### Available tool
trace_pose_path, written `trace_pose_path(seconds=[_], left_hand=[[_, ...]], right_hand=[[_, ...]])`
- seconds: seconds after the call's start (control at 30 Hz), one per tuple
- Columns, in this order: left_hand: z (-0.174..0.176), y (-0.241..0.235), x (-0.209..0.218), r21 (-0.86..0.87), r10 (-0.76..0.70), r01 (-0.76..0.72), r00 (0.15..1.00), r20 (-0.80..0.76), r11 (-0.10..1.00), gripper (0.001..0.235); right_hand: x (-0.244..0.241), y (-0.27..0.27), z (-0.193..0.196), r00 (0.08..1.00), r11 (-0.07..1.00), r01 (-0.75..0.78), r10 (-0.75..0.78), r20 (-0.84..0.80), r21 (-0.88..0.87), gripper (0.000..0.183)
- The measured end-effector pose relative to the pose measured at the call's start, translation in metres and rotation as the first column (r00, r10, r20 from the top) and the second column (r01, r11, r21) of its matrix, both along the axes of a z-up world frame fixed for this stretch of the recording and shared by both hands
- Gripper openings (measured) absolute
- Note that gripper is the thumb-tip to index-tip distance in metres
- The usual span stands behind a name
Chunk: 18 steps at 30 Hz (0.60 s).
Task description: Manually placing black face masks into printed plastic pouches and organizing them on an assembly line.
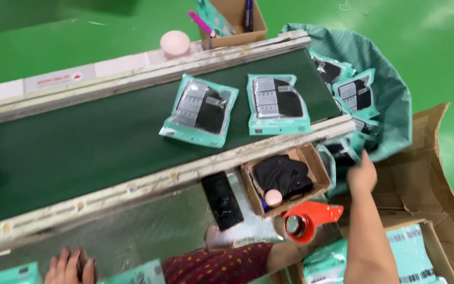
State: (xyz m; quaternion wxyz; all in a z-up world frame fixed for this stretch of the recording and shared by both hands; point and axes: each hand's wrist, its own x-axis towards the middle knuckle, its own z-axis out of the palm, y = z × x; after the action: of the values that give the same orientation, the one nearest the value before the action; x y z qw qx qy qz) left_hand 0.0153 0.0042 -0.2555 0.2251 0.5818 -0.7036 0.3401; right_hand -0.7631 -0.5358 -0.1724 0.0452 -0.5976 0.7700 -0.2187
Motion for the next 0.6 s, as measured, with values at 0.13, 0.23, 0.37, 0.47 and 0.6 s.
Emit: trace_pose_path(seconds=[0.13,0.23,0.37,0.47,0.6], left_hand=[[0.051,-0.01,-0.052,0.403,0.569,-0.438,0.764,-0.304,0.803,0.048],[0.081,-0.008,-0.06,0.453,0.604,-0.45,0.744,-0.286,0.769,0.05],[0.114,-0.021,-0.074,0.5,0.622,-0.405,0.664,-0.414,0.765,0.047],[0.131,-0.028,-0.08,0.507,0.636,-0.407,0.627,-0.449,0.76,0.044],[0.132,-0.026,-0.081,0.444,0.583,-0.382,0.602,-0.546,0.811,0.042]], right_hand=[[0.061,-0.009,0.067,0.961,0.981,-0.19,0.193,0.196,-0.035,0.072],[-0.003,-0.021,0.0,0.952,0.901,-0.26,0.3,0.066,-0.349,0.059],[0.024,0.02,0.068,0.814,0.868,-0.059,0.328,0.48,-0.492,0.052],[0.093,0.076,0.113,0.716,0.822,-0.159,0.477,0.509,-0.546,0.035],[0.241,0.173,0.151,0.706,0.745,-0.527,0.651,0.277,-0.409,0.021]])
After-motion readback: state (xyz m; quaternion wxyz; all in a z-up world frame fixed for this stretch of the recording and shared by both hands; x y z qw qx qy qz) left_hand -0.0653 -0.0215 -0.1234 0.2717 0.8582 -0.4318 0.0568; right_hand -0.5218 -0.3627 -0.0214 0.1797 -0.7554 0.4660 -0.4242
